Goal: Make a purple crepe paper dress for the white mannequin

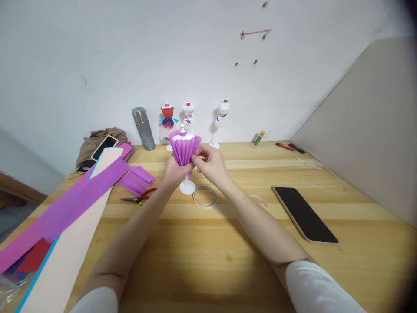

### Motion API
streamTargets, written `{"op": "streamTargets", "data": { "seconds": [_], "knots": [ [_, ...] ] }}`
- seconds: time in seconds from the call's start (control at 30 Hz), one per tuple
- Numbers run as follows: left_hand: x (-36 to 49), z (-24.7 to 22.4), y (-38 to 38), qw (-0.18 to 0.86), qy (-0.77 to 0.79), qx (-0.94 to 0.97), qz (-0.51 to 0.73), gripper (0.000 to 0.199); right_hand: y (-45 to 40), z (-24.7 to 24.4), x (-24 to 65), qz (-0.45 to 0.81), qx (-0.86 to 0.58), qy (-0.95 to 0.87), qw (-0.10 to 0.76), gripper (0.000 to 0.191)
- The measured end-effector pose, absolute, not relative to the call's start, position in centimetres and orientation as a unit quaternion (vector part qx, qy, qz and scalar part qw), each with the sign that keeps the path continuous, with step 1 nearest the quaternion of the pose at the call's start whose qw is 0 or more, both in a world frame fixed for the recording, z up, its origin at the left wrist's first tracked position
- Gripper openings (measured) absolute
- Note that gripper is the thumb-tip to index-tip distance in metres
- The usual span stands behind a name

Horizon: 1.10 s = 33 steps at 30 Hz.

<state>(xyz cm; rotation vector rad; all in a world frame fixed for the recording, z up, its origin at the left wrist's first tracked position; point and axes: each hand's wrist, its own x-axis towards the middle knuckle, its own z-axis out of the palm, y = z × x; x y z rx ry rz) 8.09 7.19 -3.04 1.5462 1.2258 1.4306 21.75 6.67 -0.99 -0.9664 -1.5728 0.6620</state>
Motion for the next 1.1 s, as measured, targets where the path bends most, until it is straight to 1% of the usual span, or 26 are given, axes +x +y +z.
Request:
{"op": "streamTargets", "data": {
  "seconds": [0.17, 0.33, 0.53, 0.8, 1.0, 1.1],
  "knots": [
    [8.17, -3.12, 7.19, 0.368, 0.465, 0.574, 0.565, 0.052, 6.43, -0.93, 21.5, 0.292, -0.406, -0.662, 0.559, 0.006],
    [8.31, -2.54, 6.83, 0.373, 0.466, 0.557, 0.578, 0.053, 6.63, -1.07, 21.43, 0.302, -0.418, -0.662, 0.543, 0.008],
    [8.33, -2.5, 6.57, 0.413, 0.446, 0.564, 0.559, 0.041, 6.78, -1.07, 21.79, 0.297, -0.411, -0.662, 0.551, 0.009],
    [8.15, -2.85, 6.73, 0.422, 0.409, 0.563, 0.581, 0.047, 7.28, -1.06, 21.94, 0.298, -0.401, -0.659, 0.562, 0.007],
    [7.77, -3.23, 6.87, 0.441, 0.414, 0.557, 0.569, 0.059, 7.33, -1.01, 21.98, 0.317, -0.392, -0.653, 0.565, 0.007],
    [7.61, -3.21, 6.84, 0.446, 0.406, 0.561, 0.567, 0.061, 7.35, -0.95, 22.06, 0.322, -0.392, -0.651, 0.565, 0.007]
  ]
}}
